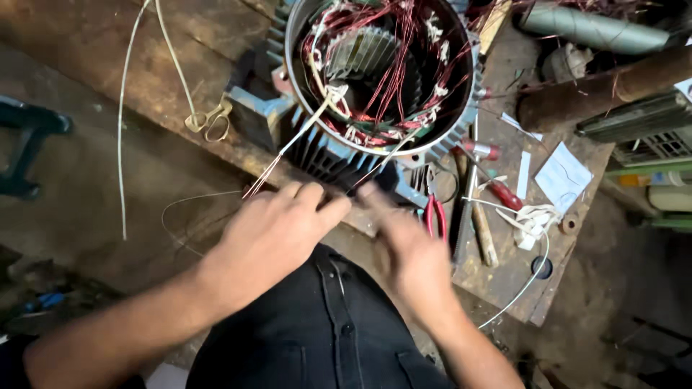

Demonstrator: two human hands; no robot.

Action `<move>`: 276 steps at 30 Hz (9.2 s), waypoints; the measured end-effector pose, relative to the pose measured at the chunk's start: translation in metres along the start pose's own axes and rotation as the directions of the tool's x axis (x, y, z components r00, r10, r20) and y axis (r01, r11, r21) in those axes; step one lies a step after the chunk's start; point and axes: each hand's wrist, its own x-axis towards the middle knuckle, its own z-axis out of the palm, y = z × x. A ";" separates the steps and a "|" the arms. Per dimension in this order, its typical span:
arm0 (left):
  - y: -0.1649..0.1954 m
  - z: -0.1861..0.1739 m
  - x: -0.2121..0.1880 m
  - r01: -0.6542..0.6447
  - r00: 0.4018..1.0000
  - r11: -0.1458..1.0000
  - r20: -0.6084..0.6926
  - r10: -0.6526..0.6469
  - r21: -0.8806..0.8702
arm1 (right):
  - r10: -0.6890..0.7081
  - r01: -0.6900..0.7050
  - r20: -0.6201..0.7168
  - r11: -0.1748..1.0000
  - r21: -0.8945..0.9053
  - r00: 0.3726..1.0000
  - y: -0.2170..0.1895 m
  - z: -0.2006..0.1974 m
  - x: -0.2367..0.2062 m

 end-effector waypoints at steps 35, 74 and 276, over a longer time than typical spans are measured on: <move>-0.017 0.056 0.008 0.361 0.930 0.638 0.312 -0.193 -0.680 | 0.141 -0.127 -0.043 0.962 0.241 0.989 0.025 0.006 -0.010; -0.005 0.006 -0.009 -0.056 0.986 0.978 -0.145 0.086 0.201 | -0.021 0.022 0.008 0.986 -0.167 1.000 0.006 0.016 0.006; 0.000 0.059 -0.010 0.111 0.912 0.511 -0.117 -0.393 -0.852 | -0.060 0.043 -0.145 0.992 -0.118 0.988 0.013 0.019 -0.013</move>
